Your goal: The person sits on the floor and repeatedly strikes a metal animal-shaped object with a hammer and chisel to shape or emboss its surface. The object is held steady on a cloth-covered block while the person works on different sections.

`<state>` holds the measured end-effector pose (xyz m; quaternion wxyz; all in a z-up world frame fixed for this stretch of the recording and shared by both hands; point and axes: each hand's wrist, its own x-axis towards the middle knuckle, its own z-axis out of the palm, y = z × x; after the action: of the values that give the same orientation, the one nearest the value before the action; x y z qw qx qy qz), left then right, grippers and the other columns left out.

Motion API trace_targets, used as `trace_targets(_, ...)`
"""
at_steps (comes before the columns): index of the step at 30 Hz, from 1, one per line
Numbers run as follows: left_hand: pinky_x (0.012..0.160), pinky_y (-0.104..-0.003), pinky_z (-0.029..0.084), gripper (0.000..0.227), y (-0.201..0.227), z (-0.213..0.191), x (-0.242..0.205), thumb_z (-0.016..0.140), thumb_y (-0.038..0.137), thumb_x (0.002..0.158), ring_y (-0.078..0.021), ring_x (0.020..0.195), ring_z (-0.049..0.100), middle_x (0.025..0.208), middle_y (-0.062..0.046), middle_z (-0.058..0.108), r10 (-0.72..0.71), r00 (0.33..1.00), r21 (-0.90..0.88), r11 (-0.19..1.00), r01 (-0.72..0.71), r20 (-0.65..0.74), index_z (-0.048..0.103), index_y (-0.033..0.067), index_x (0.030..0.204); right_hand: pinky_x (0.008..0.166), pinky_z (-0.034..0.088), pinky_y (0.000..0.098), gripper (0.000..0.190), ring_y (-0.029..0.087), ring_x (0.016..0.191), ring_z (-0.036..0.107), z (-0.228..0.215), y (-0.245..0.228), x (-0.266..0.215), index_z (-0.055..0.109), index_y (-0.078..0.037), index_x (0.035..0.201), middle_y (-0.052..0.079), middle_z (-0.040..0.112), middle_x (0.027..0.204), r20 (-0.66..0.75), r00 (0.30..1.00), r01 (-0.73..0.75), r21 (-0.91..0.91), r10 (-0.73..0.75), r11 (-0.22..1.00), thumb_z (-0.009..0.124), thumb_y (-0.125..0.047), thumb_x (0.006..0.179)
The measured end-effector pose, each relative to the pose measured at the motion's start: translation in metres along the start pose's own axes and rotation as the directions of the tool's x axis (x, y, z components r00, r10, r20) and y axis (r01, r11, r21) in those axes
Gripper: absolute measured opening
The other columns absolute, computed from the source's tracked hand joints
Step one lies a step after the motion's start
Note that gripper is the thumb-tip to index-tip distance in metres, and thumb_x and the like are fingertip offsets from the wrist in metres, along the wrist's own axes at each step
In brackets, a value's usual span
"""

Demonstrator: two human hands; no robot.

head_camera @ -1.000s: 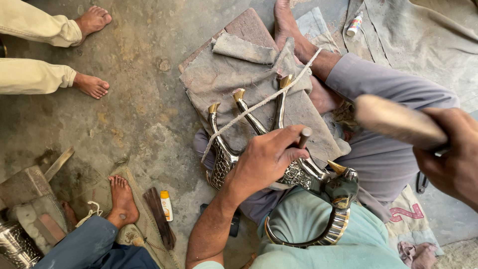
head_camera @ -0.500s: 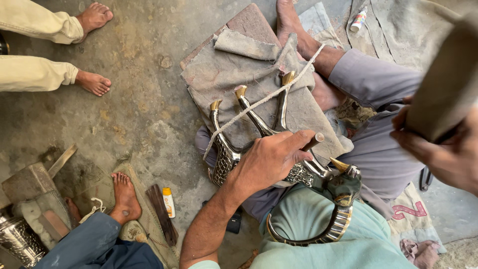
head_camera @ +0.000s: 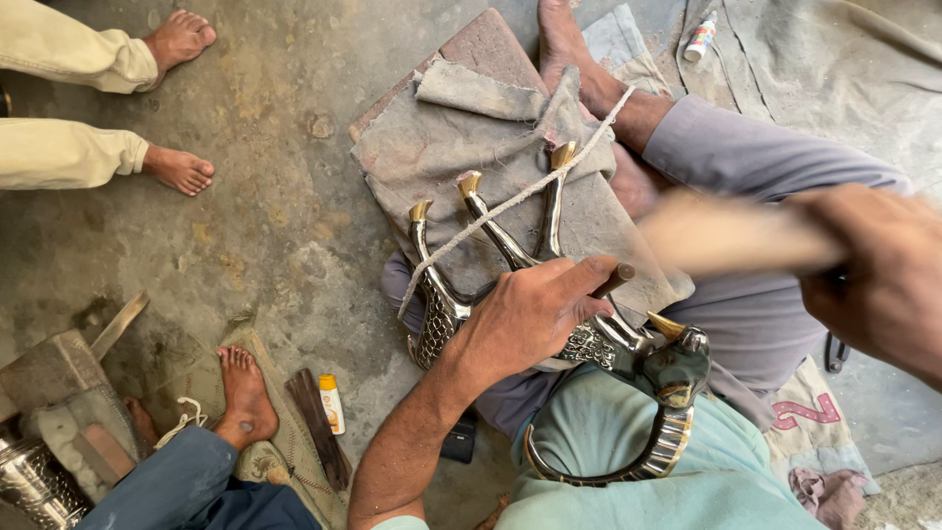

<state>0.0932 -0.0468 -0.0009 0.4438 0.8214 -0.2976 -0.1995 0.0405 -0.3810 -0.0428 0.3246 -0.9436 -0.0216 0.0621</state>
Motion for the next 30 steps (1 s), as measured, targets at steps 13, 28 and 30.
trace_targets(13, 0.064, -0.044, 0.057, 0.048, 0.000, -0.002, -0.001, 0.078, 0.018, 0.094, -0.0340, 0.082, 0.072, 0.091, -0.011, 0.066, -0.002, 1.000, 0.050, 0.999, 0.001, 0.023, 0.055, 0.0194, 0.136, 0.080, 0.058, 0.0413, 0.040, 0.026, 0.087, 0.071, -0.022, -0.050, 0.018, 0.070, -0.005, 0.108, 0.010, 0.072, 0.095, -0.019, 0.998, 0.063, -0.119, -0.066, 0.991, 0.075, 0.000, 0.069)
trace_targets(28, 0.063, -0.045, 0.055, 0.047, 0.000, -0.006, 0.003, 0.075, 0.020, 0.095, -0.0335, 0.078, 0.070, 0.087, -0.012, 0.063, 0.001, 0.998, 0.058, 0.998, -0.004, 0.056, 0.056, 0.0227, 0.138, 0.071, 0.054, 0.0402, 0.040, 0.030, 0.084, 0.069, 0.000, -0.009, -0.001, 0.063, -0.009, 0.121, 0.013, 0.068, 0.096, -0.006, 0.997, -0.071, 0.212, 0.074, 0.975, 0.074, -0.002, 0.083)
trace_targets(30, 0.062, -0.044, 0.055, 0.045, 0.001, -0.004, 0.001, 0.075, 0.020, 0.096, -0.0321, 0.077, 0.070, 0.088, -0.011, 0.064, -0.014, 0.997, 0.033, 0.999, 0.012, 0.070, 0.057, 0.0229, 0.136, 0.053, 0.053, 0.0424, 0.045, 0.028, 0.072, 0.070, 0.000, -0.011, -0.013, 0.059, -0.013, 0.128, 0.012, 0.071, 0.093, 0.268, 0.886, -0.462, 0.555, 0.377, 0.691, 0.071, -0.003, 0.085)
